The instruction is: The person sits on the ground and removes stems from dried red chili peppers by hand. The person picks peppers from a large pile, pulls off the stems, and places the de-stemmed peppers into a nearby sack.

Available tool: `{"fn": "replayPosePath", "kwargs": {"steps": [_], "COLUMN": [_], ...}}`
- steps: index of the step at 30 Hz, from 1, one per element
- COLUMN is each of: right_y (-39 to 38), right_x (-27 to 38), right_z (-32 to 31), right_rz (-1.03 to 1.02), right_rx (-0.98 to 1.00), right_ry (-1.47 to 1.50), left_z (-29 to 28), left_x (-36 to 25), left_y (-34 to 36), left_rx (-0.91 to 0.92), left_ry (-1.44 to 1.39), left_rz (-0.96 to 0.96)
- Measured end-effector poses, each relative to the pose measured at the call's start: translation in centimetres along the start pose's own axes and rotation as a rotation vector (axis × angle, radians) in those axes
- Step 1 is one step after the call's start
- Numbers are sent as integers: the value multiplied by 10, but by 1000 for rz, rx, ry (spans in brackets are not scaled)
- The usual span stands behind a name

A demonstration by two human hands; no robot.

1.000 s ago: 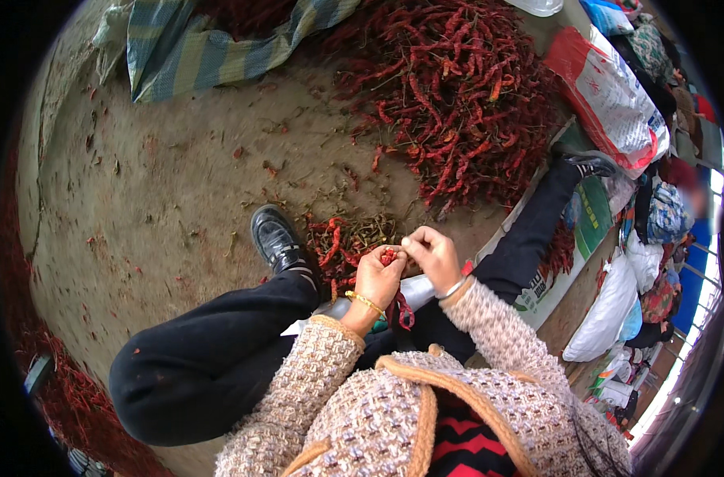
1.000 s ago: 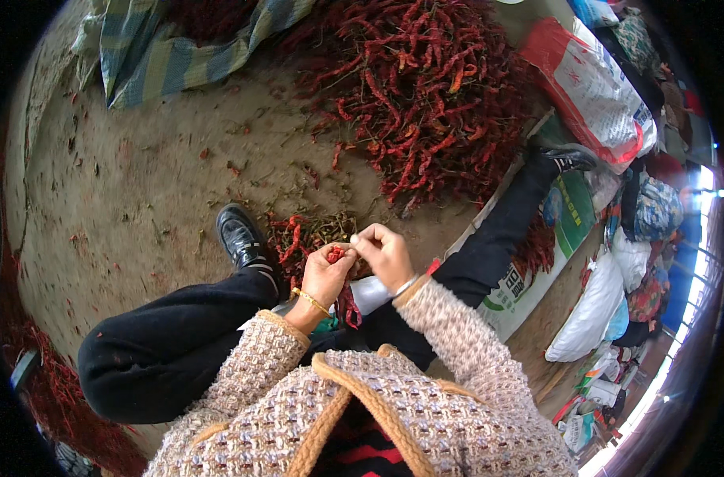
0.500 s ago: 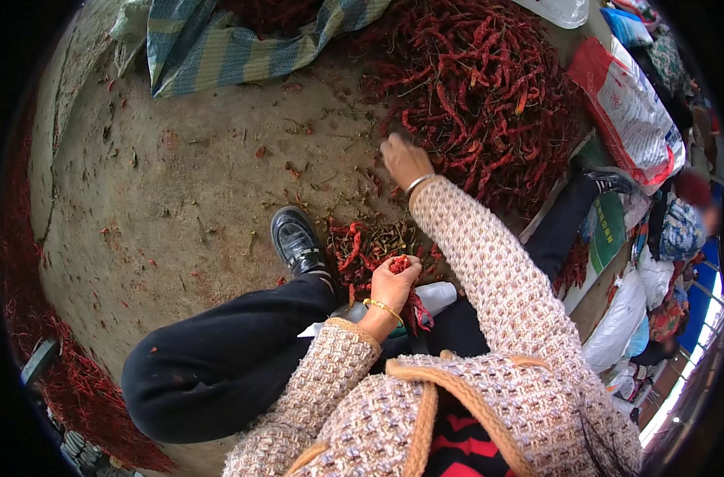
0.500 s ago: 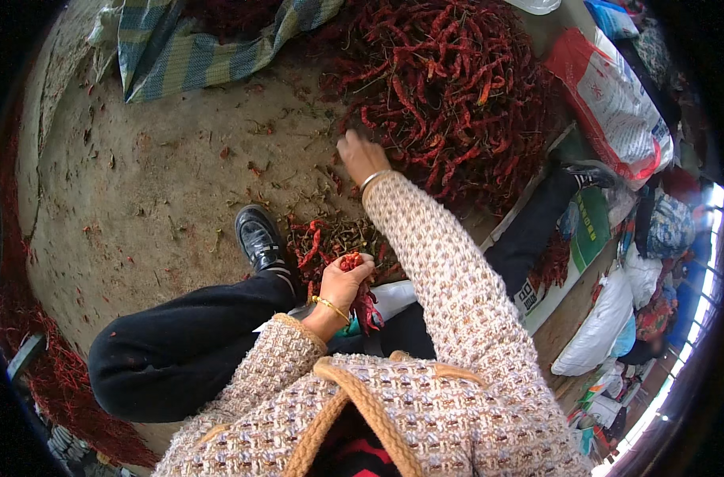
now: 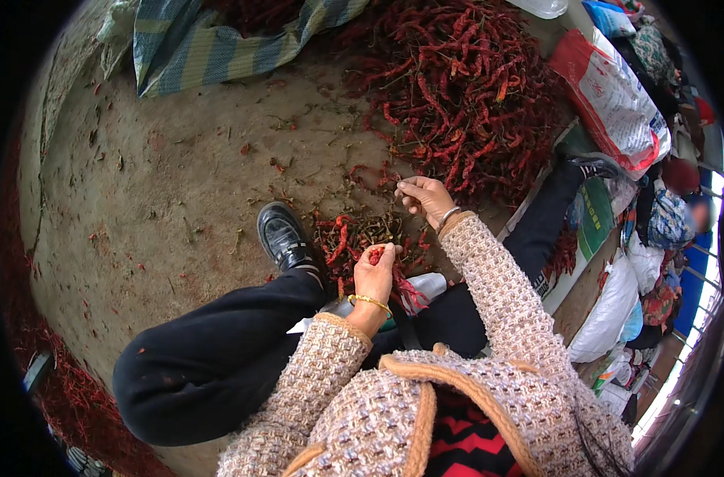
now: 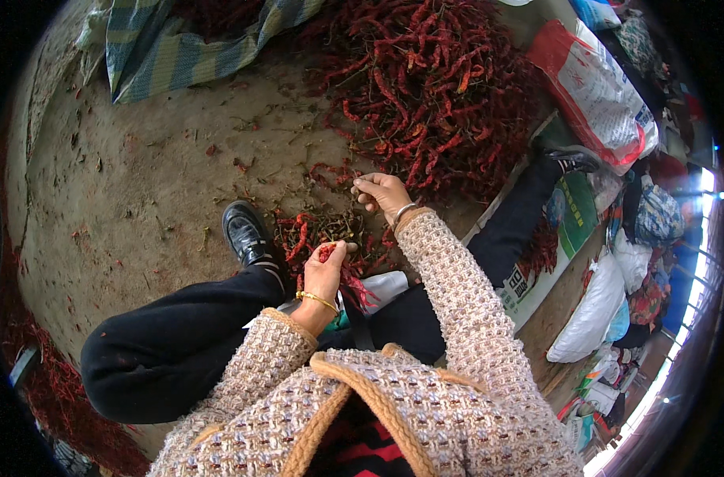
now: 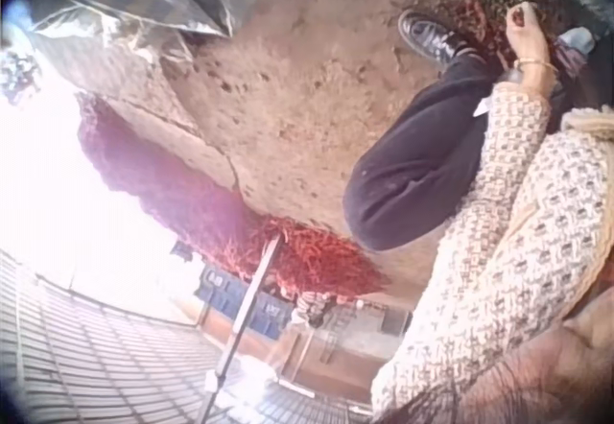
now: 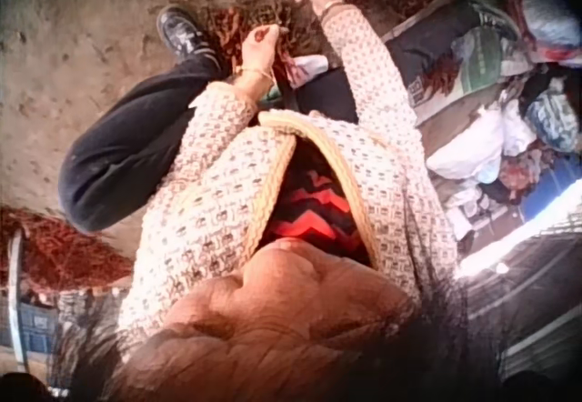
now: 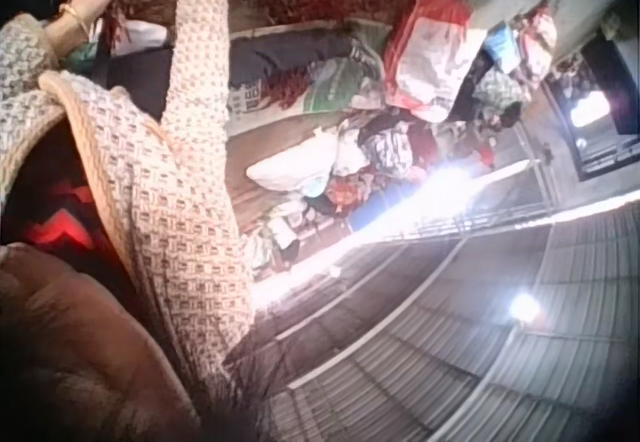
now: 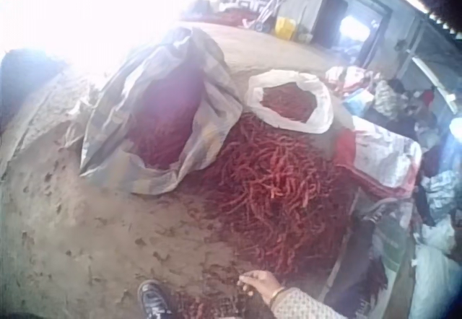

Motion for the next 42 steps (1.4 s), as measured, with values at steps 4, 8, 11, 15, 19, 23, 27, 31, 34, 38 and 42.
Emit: {"fn": "replayPosePath", "kwargs": {"steps": [4,8,11,15,19,23,27,31,34,38,42], "right_y": [1,23,44,26,-41,-84,-21,33,52,15,-59], "right_x": [32,65,57,51,26,4,46,70,64,41,19], "right_z": [-11,50,71,83,68,60,19,47,46,36,49], "right_rz": [-388,-606,-615,-568,-422,20,-551,-662,-507,-382,-282], "right_rx": [-326,-275,-274,-215,-3,344,-187,-287,-241,-161,9], "right_ry": [-1105,-1371,-1508,-1231,-719,-232,-1017,-1455,-1705,-1019,-708], "left_z": [3,-1,5,-5,-17,-10,-9,-6,5,-5,-11], "left_x": [-4,1,5,0,-11,-16,-10,-11,-12,-8,-9], "left_y": [-4,-1,1,4,5,1,2,2,-1,4,7], "left_rx": [-13,7,58,-36,-175,-100,-110,-69,-31,-56,-79], "left_ry": [71,45,-32,-79,-170,-213,-164,-131,-203,-271,-35], "left_rz": [-15,-29,-72,-43,122,121,89,36,-8,53,211]}}
Point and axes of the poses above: each hand's wrist, its own y-axis towards the middle knuckle, its own z-axis out of the palm, x = y × z, the point moved 7 cm from there along y, towards the middle knuckle, and after that the axes turned 3 degrees about -y, right-handed, at the moved point
